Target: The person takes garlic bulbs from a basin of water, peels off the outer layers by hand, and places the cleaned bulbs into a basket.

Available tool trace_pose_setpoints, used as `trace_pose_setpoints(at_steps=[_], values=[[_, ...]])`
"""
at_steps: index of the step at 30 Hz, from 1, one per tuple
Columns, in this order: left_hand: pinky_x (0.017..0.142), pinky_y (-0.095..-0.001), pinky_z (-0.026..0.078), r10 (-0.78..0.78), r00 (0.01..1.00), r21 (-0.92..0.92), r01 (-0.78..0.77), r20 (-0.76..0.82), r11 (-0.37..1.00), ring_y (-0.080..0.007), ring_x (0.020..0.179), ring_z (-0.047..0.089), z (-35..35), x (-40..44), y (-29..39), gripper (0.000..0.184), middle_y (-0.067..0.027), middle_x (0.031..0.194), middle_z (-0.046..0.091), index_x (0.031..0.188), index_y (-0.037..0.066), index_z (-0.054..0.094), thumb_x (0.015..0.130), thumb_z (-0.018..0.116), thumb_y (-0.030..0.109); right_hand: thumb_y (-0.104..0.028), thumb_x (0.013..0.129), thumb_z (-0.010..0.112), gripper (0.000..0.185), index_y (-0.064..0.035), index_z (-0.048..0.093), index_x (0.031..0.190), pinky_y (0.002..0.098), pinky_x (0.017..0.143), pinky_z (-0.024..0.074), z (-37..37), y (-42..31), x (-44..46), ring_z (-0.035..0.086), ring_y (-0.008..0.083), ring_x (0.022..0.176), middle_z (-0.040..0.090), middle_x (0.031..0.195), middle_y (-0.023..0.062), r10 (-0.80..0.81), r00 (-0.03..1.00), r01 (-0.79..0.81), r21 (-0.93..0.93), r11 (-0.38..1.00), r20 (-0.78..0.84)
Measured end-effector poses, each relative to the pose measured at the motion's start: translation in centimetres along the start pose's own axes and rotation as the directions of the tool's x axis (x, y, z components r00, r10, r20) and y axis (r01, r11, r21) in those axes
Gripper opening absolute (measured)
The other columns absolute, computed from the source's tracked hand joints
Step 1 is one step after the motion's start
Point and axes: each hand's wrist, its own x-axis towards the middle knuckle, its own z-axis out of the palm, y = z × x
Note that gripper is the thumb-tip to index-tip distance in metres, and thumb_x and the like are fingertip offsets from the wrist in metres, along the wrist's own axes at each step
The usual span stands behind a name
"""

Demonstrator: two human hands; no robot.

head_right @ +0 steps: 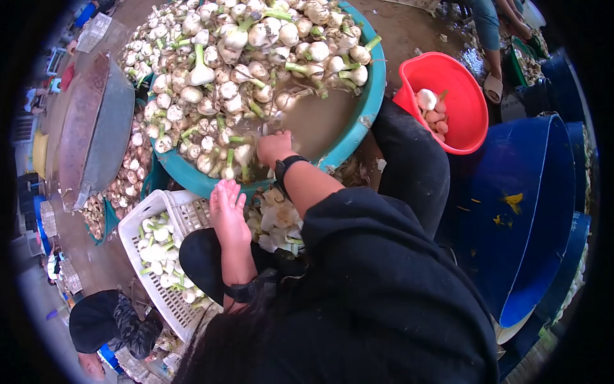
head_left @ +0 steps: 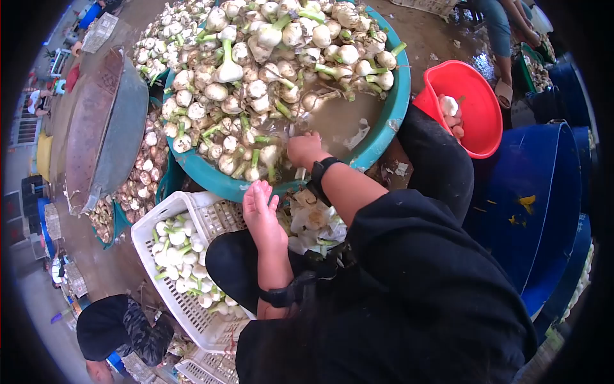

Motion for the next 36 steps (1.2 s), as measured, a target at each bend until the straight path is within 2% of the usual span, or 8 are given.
trace_pose_setpoints(at_steps=[3, 5, 8, 16, 22, 27, 29, 36], values=[[0.084, -0.0362, 0.040, -0.120, 0.990, 0.047, 0.124, -0.079, 0.991, -0.0260, 0.100, 0.049, 0.2, 0.2, -0.5, 0.056, -0.0154, 0.117, 0.042, 0.124, 0.007, 0.035, 0.087, 0.043, 0.048, -0.020, 0.075, 0.059, 0.034, -0.0080, 0.059, 0.106, 0.0398, 0.080, 0.0439, 1.5, -1.4, -1.5, 0.058, 0.0300, 0.092, 0.058, 0.106, 0.0154, -0.034, 0.995, 0.052, -0.191, 0.980, 0.095], [0.077, -0.0351, 0.043, -0.249, 0.968, -0.030, 0.249, 0.025, 0.968, -0.0247, 0.096, 0.051, 0.7, -0.2, 0.0, 0.057, -0.0138, 0.110, 0.045, 0.124, 0.008, 0.034, 0.087, 0.041, 0.051, -0.010, 0.075, 0.063, 0.030, -0.0029, 0.057, 0.103, 0.0343, 0.071, 0.0472, 1.2, -3.1, -5.5, 0.059, 0.0239, 0.080, 0.058, 0.098, 0.0135, 0.009, 1.000, 0.000, 0.914, 0.405, -0.004], [0.058, -0.0255, 0.042, -0.191, 0.982, 0.028, 0.191, 0.007, 0.981, -0.0148, 0.076, 0.052, 0.8, 0.2, 0.2, 0.049, -0.0077, 0.094, 0.050, 0.119, 0.009, 0.039, 0.089, 0.038, 0.048, -0.003, 0.074, 0.061, 0.020, -0.0047, 0.059, 0.095, 0.0329, 0.068, 0.0471, 1.1, -4.2, -9.8, 0.059, 0.0226, 0.073, 0.058, 0.073, 0.0081, -0.260, 0.761, 0.563, 0.408, 0.718, -0.594], [0.060, -0.0215, 0.038, -0.066, 0.998, 0.122, 0.065, 0.000, 0.990, -0.0075, 0.071, 0.048, 0.0, -0.4, 0.4, 0.025, -0.0023, 0.081, 0.053, 0.097, 0.003, 0.053, 0.089, 0.048, 0.026, -0.015, 0.072, 0.054, 0.015, -0.0043, 0.054, 0.062, 0.0350, 0.055, 0.0487, -1.0, -3.7, -14.2, 0.059, 0.0279, 0.059, 0.058, 0.062, 0.0127, -0.663, 0.748, 0.610, -0.368, 0.702, -0.024], [0.054, -0.0213, 0.035, -0.229, 0.962, 0.078, 0.219, 0.150, 0.972, -0.0081, 0.065, 0.046, -0.5, 0.1, 0.3, 0.029, -0.0026, 0.082, 0.054, 0.101, 0.001, 0.053, 0.087, 0.045, 0.024, -0.012, 0.081, 0.049, 0.021, 0.0042, 0.060, 0.077, 0.0269, 0.044, 0.0471, -1.1, -2.6, -12.8, 0.054, 0.0120, 0.051, 0.057, 0.060, 0.0059, -0.039, 0.951, -0.223, 0.768, 0.601, 0.307], [0.050, -0.0204, 0.036, -0.069, 0.945, -0.059, 0.092, 0.319, 0.994, -0.0075, 0.061, 0.046, -0.5, 0.2, 0.5, 0.041, -0.0018, 0.081, 0.055, 0.117, 0.001, 0.049, 0.090, 0.040, 0.030, -0.013, 0.080, 0.051, 0.022, 0.0036, 0.060, 0.069, 0.0309, 0.047, 0.0473, -0.2, -1.6, -13.6, 0.056, 0.0191, 0.056, 0.058, 0.060, 0.0104, -0.023, 0.974, -0.203, 0.914, 0.350, 0.225], [0.053, -0.0189, 0.037, -0.188, 0.953, 0.382, 0.085, 0.239, 0.920, -0.0069, 0.064, 0.048, 0.1, -0.7, 2.1, 0.044, -0.0008, 0.084, 0.056, 0.119, 0.004, 0.048, 0.090, 0.040, 0.036, -0.012, 0.077, 0.056, 0.015, 0.0022, 0.060, 0.073, 0.0357, 0.053, 0.0461, 0.2, -1.1, -14.1, 0.055, 0.0256, 0.055, 0.058, 0.062, 0.0154, -0.343, 0.911, 0.410, 0.598, 0.689, -0.228], [0.075, -0.0209, 0.043, -0.061, 0.849, 0.378, -0.168, 0.525, 0.911, -0.0080, 0.090, 0.050, -0.7, -1.9, 2.0, 0.044, -0.0069, 0.103, 0.056, 0.119, -0.001, 0.049, 0.076, 0.057, -0.005, -0.014, 0.079, 0.059, 0.015, -0.0011, 0.061, 0.071, 0.0299, 0.046, 0.0411, -0.4, 0.4, -12.5, 0.052, 0.0131, 0.050, 0.058, 0.059, 0.0053, -0.035, 0.984, -0.127, 0.832, 0.540, 0.173]])
